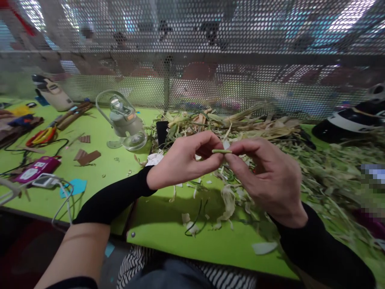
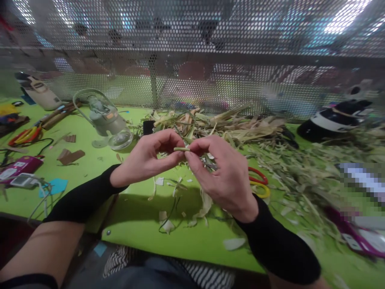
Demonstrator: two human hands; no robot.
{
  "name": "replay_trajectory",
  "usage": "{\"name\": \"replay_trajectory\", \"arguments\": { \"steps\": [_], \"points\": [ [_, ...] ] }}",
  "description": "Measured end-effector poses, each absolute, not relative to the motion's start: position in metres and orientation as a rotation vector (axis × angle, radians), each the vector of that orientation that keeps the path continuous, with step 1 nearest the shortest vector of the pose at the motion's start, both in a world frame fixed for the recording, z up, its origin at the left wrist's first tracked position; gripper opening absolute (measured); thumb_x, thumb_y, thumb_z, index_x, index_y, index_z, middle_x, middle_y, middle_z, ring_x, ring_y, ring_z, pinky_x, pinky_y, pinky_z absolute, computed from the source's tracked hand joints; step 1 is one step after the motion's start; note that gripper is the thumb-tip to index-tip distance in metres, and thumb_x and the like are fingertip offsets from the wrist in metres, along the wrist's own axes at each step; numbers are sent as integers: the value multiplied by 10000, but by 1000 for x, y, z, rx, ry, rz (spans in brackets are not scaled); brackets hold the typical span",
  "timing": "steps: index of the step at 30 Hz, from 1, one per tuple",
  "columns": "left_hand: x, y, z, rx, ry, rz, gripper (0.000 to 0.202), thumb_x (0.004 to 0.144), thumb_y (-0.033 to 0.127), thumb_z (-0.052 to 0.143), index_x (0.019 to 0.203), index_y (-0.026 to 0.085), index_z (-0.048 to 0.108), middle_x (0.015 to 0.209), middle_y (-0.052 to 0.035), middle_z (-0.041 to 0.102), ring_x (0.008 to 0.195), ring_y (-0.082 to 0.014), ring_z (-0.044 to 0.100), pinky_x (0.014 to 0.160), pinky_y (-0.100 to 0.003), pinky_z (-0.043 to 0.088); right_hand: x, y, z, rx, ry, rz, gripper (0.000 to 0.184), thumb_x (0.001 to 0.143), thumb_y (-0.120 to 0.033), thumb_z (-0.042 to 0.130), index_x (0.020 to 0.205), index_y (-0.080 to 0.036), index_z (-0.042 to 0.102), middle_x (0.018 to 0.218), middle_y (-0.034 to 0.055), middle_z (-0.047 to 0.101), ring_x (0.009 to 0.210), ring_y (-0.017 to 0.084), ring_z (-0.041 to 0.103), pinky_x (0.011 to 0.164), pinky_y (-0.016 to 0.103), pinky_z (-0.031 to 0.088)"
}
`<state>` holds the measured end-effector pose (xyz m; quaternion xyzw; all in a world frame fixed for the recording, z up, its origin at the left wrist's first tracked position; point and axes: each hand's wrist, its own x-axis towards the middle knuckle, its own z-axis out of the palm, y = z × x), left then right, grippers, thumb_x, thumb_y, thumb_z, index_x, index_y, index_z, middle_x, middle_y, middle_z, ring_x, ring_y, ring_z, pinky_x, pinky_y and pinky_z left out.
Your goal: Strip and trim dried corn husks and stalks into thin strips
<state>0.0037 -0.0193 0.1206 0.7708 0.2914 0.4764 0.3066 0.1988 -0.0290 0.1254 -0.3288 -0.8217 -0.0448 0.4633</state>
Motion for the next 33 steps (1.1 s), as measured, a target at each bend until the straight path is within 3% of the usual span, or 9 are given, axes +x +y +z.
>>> {"name": "replay_trajectory", "arguments": {
  "steps": [6,12,20,26,33],
  "points": [
    [3,-15,117,1901,732,1131,136,910,280,679,890,159,618,786,-6,649,680,-78,550,634,-205,461,204,-26,127,-749,-2069,-96,165,929,-159,692,995,-308,720,894,-4,794,734,188,744,666,329,603],
    [3,-12,120,1485,558,937,418,846,515,798,925,140,633,823,-42,709,749,-104,655,709,-243,541,209,-29,132,-802,-2072,-72,188,909,-117,693,956,-298,715,854,-12,793,720,176,750,654,303,609],
    [-5,-9,130,1355,596,656,379,813,462,848,886,129,682,779,-23,719,691,-84,645,716,-255,545,219,-32,135,-699,-2221,26,253,876,-80,692,953,-318,727,883,-28,804,756,192,774,672,325,632],
    [-5,-11,131,1357,606,710,406,811,496,839,871,127,679,765,-17,704,688,-78,632,702,-240,535,218,-37,137,-686,-2229,-40,242,898,-91,699,982,-313,747,951,-7,819,836,198,787,751,323,638],
    [0,-17,126,1463,600,945,415,835,505,812,927,132,656,800,-26,697,731,-97,642,704,-242,521,214,-31,136,-914,-2099,272,85,923,-239,738,1006,-242,753,882,-8,802,724,148,747,648,256,604]
  ]
}}
